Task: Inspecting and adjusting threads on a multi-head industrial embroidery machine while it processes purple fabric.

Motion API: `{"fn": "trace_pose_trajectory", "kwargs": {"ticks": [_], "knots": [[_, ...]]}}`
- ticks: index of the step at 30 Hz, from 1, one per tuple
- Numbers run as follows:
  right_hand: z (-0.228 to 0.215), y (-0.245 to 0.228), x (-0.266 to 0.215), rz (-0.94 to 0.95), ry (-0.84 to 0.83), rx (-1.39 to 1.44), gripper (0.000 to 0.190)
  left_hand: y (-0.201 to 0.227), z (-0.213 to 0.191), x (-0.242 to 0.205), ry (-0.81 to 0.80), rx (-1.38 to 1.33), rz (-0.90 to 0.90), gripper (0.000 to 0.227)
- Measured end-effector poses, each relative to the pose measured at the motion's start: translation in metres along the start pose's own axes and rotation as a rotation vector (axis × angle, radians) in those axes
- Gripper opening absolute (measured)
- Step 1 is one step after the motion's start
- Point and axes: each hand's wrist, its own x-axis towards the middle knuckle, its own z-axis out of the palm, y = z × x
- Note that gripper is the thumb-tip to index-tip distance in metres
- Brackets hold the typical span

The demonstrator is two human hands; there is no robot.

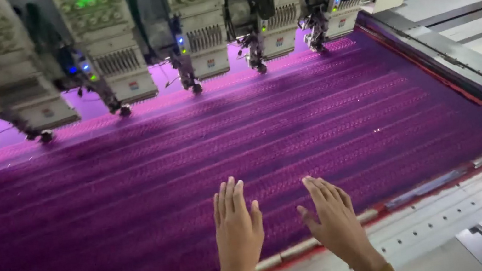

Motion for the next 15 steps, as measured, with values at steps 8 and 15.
{"fn": "trace_pose_trajectory", "kwargs": {"ticks": [8, 15], "knots": [[0.1, 0.068, 0.107, 0.147, -0.051, -0.009, 0.064, -0.068, 0.142, 0.088, -0.155, 0.03, 0.061, 0.05], [0.203, 0.151, 0.227, 0.195, 0.029, -0.046, 0.067, -0.156, 0.328, 0.152, -0.234, 0.174, -0.017, 0.07]]}}
